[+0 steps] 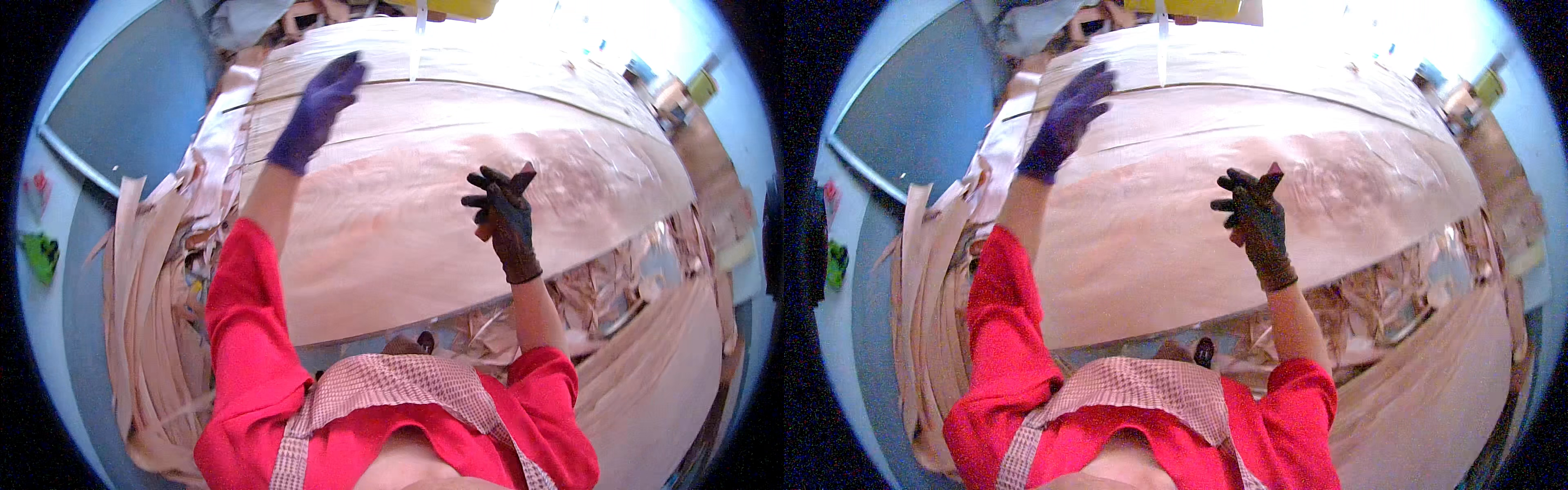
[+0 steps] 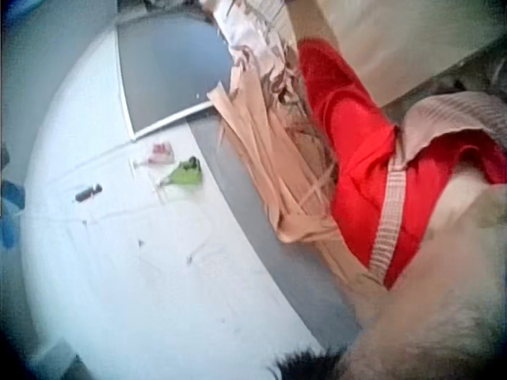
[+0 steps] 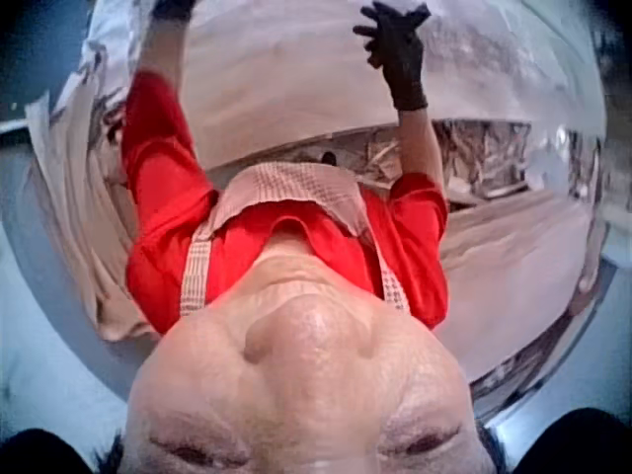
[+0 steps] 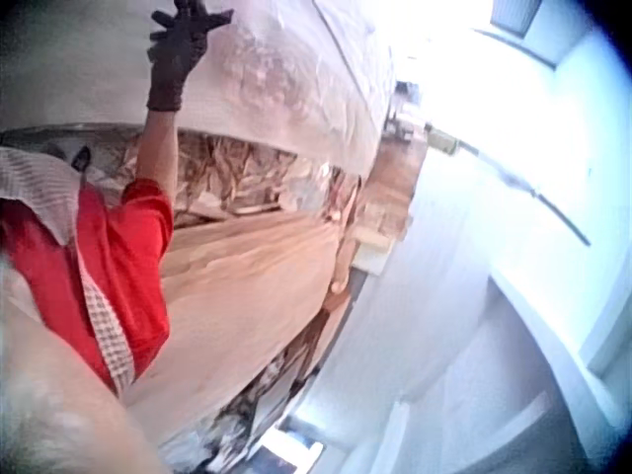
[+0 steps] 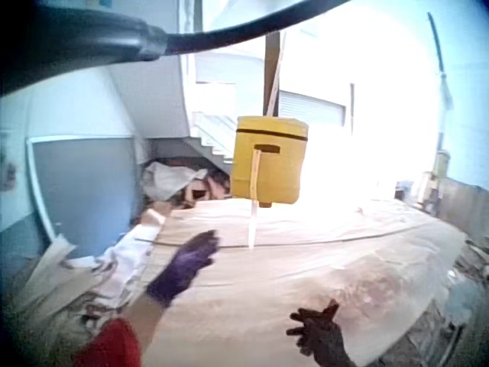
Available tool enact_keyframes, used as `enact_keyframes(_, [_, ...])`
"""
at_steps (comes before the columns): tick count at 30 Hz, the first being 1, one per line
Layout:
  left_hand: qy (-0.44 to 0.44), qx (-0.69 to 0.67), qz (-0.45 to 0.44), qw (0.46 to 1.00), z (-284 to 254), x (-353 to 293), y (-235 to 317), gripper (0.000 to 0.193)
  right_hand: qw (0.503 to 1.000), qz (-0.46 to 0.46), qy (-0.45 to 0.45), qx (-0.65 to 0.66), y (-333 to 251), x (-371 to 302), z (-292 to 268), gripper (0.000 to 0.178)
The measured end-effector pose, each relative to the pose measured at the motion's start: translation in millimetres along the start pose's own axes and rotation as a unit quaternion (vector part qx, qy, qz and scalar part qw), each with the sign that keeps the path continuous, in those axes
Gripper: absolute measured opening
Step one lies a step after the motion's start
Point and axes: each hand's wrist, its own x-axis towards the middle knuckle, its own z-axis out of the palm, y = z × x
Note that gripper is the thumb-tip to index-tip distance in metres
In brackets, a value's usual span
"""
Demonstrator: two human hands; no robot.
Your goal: The person cuts, tapes, and organizes large sheets of wood veneer using a utility knife and tape.
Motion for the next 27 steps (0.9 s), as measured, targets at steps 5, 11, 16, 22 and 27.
enact_keyframes(5, [0.069,0.124,0.019,0.99,49,55,-12,0.03,0.996,0.038,-0.053,-0.058,-18,28,-19,0.027])
enact_keyframes(11, [0.102,0.107,-0.004,0.989,65,50,-22,0.021,0.973,-0.144,-0.093,-0.154,-39,90,-17,0.018])
enact_keyframes(16, [0.076,0.09,-0.065,0.991,94,8,-19,0.022,0.805,-0.497,-0.062,-0.317,-50,171,24,0.023])
enact_keyframes(22, [0.073,0.06,-0.131,0.987,113,-40,-57,0.02,0.96,-0.168,-0.194,0.11,-96,162,88,0.027])
enact_keyframes(27, [0.038,0.246,-0.079,0.965,50,-59,-100,0.036,0.96,-0.095,-0.188,0.182,-99,141,68,0.02])
